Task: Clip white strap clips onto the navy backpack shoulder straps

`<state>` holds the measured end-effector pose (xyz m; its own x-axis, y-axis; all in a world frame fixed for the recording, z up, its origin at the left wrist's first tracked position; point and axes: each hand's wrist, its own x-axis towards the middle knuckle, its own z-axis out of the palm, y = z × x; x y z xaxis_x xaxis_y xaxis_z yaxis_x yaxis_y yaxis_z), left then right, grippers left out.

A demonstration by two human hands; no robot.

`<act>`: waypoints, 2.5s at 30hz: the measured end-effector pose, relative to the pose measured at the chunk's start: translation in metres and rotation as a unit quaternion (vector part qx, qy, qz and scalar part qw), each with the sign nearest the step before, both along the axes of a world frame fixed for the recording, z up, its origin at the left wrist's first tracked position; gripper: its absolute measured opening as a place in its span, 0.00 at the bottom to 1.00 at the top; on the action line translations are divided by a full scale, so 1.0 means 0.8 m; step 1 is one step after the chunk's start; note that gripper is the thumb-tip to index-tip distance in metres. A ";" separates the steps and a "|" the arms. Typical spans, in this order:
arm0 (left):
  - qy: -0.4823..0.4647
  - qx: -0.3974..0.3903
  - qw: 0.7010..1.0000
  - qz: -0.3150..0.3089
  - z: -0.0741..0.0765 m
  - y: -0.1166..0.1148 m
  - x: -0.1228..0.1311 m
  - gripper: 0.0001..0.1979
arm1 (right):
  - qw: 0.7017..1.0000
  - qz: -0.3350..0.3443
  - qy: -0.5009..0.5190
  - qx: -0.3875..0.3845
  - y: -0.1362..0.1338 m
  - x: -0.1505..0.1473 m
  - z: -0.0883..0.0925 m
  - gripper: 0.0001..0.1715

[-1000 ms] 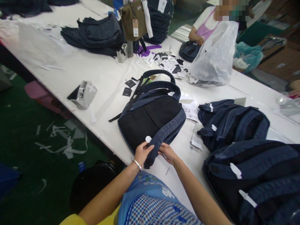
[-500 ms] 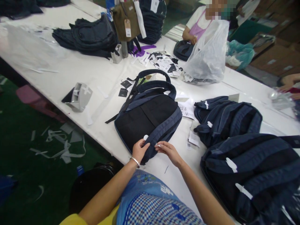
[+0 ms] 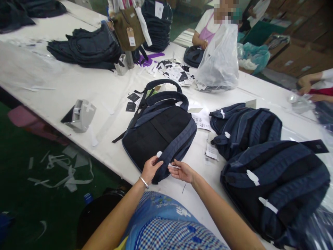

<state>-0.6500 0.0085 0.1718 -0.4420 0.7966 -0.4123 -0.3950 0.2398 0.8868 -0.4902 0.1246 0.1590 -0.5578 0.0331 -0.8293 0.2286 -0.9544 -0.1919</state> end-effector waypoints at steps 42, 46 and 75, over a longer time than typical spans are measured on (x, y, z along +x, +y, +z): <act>0.080 -0.059 0.994 0.034 -0.027 -0.001 0.006 0.22 | 0.922 0.071 0.150 0.349 -0.009 0.007 0.020 0.23; 0.146 -0.053 0.988 0.006 -0.032 -0.002 0.007 0.18 | 0.855 0.084 0.107 0.501 -0.011 -0.009 0.022 0.20; 0.273 -0.025 0.960 0.057 0.005 -0.007 -0.003 0.11 | 0.816 0.038 -0.073 0.572 -0.035 -0.080 0.010 0.16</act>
<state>-0.6528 0.0030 0.1759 -0.6870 0.7149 -0.1305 0.0999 0.2707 0.9575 -0.5544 0.0965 0.1670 -0.4915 0.8031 -0.3368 0.3787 -0.1512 -0.9131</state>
